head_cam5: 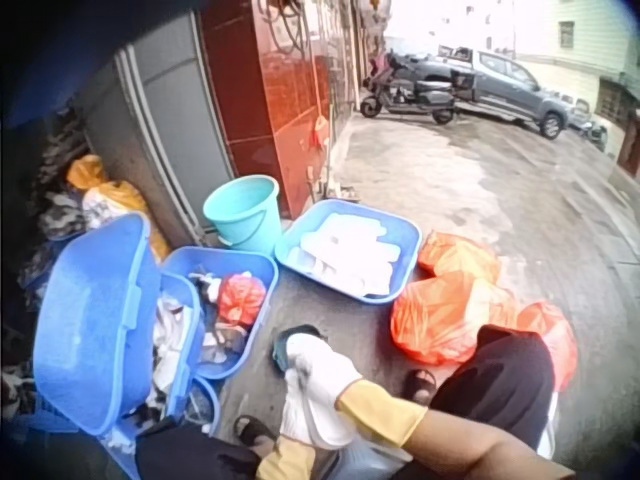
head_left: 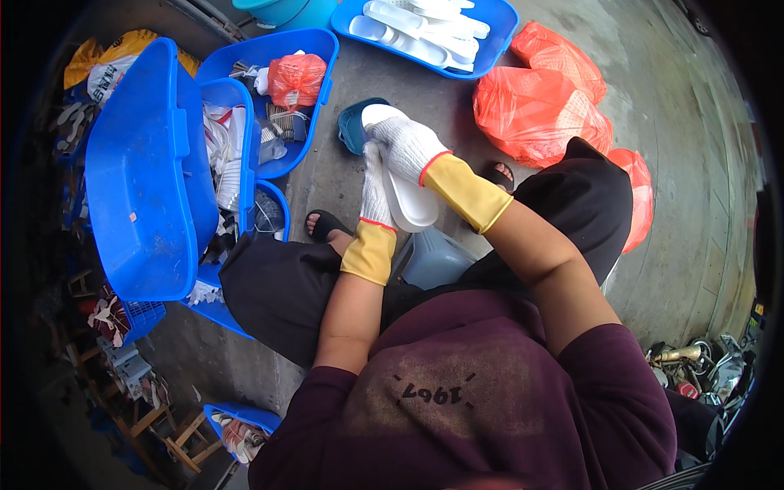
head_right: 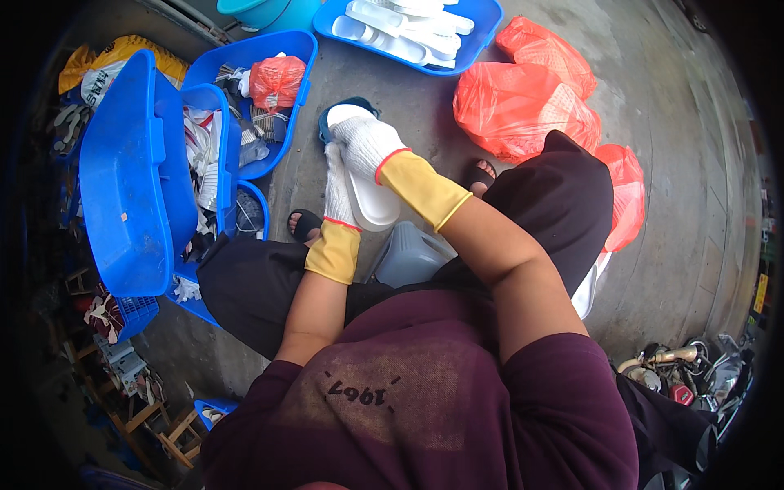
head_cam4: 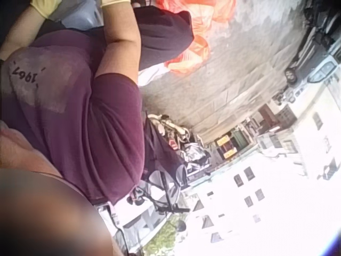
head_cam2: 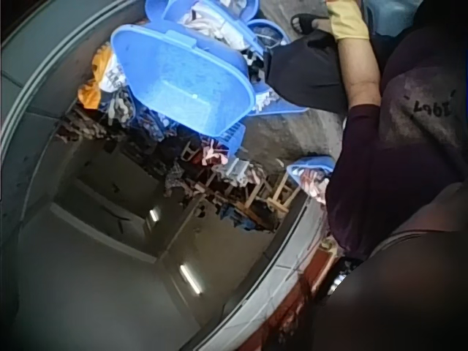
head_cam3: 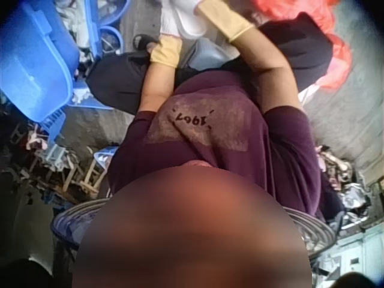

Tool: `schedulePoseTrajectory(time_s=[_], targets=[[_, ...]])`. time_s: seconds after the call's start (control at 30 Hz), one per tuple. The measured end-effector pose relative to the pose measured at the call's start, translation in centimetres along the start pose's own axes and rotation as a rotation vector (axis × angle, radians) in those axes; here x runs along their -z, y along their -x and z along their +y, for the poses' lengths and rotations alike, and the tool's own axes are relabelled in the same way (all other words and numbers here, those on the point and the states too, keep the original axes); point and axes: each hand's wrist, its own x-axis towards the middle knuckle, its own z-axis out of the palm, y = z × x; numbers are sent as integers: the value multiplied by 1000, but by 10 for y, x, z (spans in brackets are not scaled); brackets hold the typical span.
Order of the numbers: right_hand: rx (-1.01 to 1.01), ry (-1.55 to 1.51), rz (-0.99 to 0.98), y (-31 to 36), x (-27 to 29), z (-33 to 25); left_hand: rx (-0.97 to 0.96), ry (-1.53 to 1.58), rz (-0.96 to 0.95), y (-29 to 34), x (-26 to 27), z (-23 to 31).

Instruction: Sorting white shoe soles into red bags and blue bins.

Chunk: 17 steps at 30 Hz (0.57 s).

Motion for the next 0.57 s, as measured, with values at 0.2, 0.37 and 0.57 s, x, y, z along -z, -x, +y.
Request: schedulePoseTrajectory(time_s=[0.2,0.37,0.57], targets=[[-13,45,-176,66,34,-24,64,74,-321,4,-7,16],[-20,256,-25,-15,45,-12,12,-108,-91,14,-35,11],[-49,580,-206,-60,51,14,7,-228,17,3,-20,8]])
